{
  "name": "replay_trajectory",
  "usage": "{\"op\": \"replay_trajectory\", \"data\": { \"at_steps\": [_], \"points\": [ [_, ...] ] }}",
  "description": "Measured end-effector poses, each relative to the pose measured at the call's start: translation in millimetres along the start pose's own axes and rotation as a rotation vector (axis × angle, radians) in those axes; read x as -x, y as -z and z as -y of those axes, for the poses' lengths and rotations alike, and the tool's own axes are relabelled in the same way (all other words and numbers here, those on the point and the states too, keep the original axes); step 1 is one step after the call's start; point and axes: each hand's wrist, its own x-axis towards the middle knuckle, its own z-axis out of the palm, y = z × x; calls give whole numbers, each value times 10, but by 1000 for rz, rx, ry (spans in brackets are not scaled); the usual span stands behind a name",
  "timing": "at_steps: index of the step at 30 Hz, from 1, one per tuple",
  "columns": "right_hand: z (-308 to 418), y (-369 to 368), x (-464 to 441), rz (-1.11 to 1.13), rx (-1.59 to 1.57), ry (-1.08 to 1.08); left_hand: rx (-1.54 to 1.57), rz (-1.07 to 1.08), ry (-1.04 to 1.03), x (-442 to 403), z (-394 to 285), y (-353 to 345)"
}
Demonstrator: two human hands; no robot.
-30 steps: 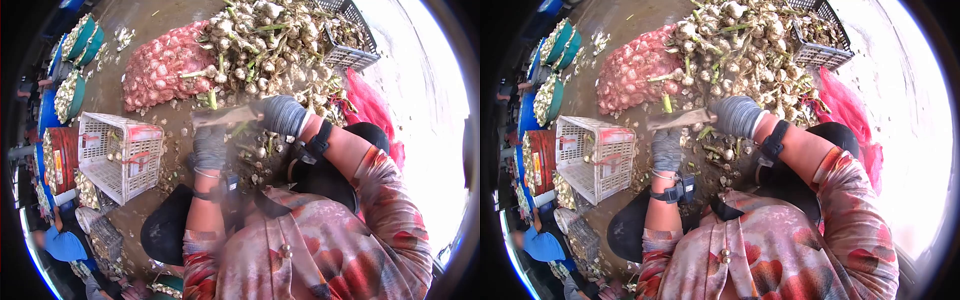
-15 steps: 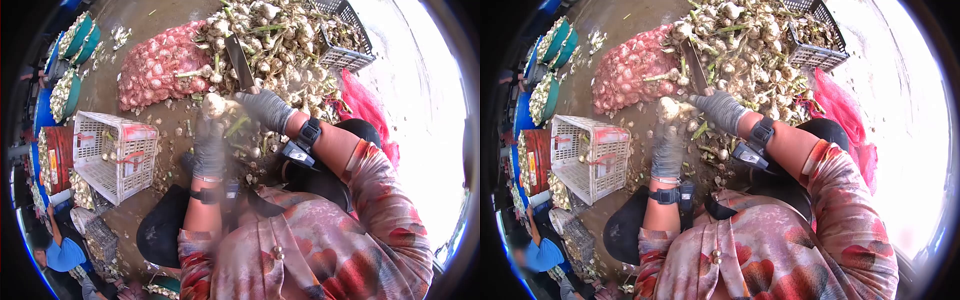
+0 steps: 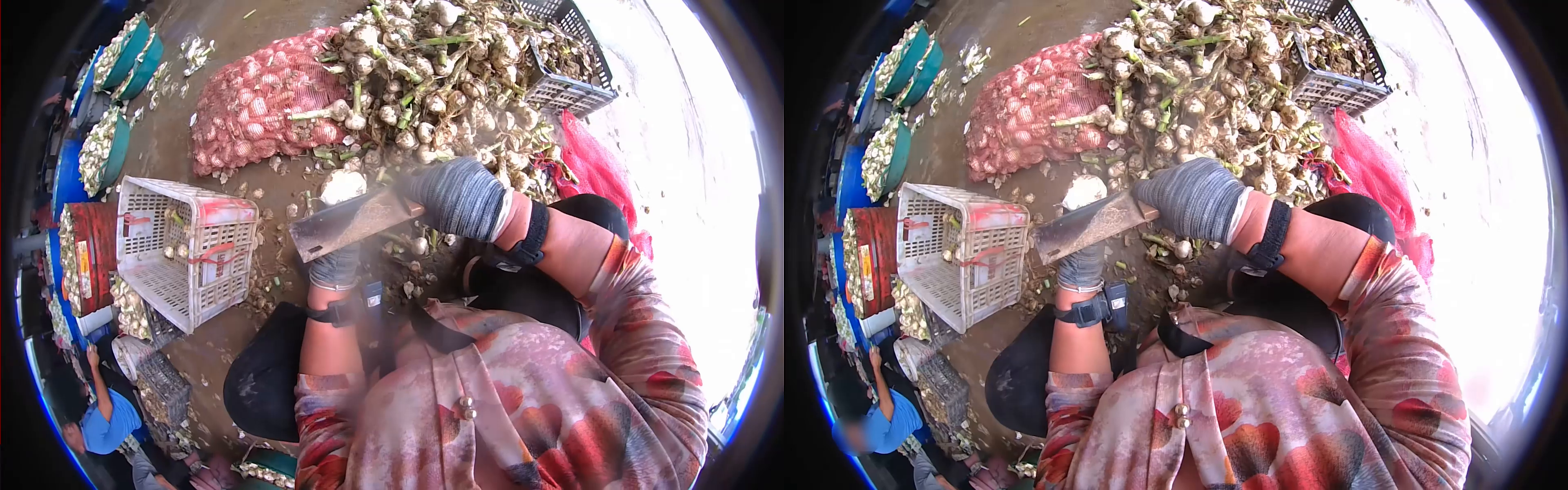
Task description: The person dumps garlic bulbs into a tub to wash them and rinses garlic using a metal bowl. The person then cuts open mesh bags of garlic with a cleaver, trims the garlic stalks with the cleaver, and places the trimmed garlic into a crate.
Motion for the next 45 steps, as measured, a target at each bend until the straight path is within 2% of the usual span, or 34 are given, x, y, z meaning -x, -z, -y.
{"op": "replay_trajectory", "data": {
  "at_steps": [2, 4, 10, 11, 12, 13, 14, 16, 17, 18, 19, 20, 21, 22, 24, 26, 27, 28, 29, 31, 32, 34, 37, 39, 41, 42, 44, 45],
  "points": [
    [20, 5, 0, 2, 12, -18, -137, 56, -2, -1, 53, 49],
    [21, -12, -3, 139, 55, -96, -262, 76, -15, 15, 121, 75],
    [-72, -125, 44, 228, 98, -150, -554, 53, -107, 60, 379, 34],
    [-104, -156, 48, 213, 108, -161, -494, 77, -41, 20, 322, 8],
    [-217, -184, 32, 211, 107, -157, -242, 14, 80, 76, 12, -143],
    [-415, -209, -23, 303, 45, -370, 16, -78, 182, 134, -309, -297],
    [-633, -263, -61, 393, -19, -583, -71, -113, -50, 190, -52, -246],
    [-1236, -621, 98, 528, 211, -471, -852, -188, -393, 111, -210, -82],
    [-1296, -674, 118, 393, 153, -479, -389, -215, -323, 109, -276, 254],
    [-1233, -624, 83, 223, 115, -474, 275, -247, -321, 111, -342, 588],
    [-885, -335, -26, 126, 22, -568, 757, -323, -359, 107, -416, 920],
    [-545, -36, -126, 22, -81, -673, 779, -171, -536, 131, -405, 1468],
    [-508, 18, -160, 1, -119, -666, 895, -622, -398, 211, -671, 1429],
    [-505, 37, -195, -22, -154, -657, 886, -622, -385, 159, -532, 1460],
    [-491, 73, -246, -20, -293, -667, 436, -878, -282, -64, -8, 1537],
    [-423, 98, -237, -49, -320, -569, 270, -681, 175, -354, 420, 1103],
    [-468, -1, -237, -114, -313, -525, 172, -537, 348, -547, 1140, 1128],
    [-527, -102, -229, -108, -355, -541, -134, -429, 665, -689, 1479, 934],
    [-553, -146, -223, -65, -391, -575, -433, -212, 952, -831, 1805, 736],
    [-587, -217, -232, -19, -424, -609, -674, -103, 1040, -861, 2378, 462],
    [-604, -242, -229, -13, -365, -607, -713, -206, 1064, -843, 2184, 128],
    [-573, -185, -230, -6, -196, -603, -823, -330, 1043, -861, 2253, -71],
    [-626, -222, -229, -34, -292, -532, -767, -482, 890, -790, 2372, 16],
    [-596, -209, -247, 23, -310, -586, -568, -587, 711, -752, 2327, 132],
    [-541, -170, -255, 74, -294, -592, -226, -655, 513, -762, 2097, 218],
    [-508, -131, -276, 123, -272, -600, -19, -626, 413, -762, 1845, 231],
    [-504, -208, -201, 47, -295, -495, 539, -316, 236, -736, 1216, 224],
    [-415, -120, -200, 24, -270, -464, 500, -319, 210, -714, 1245, 277]
  ]
}}
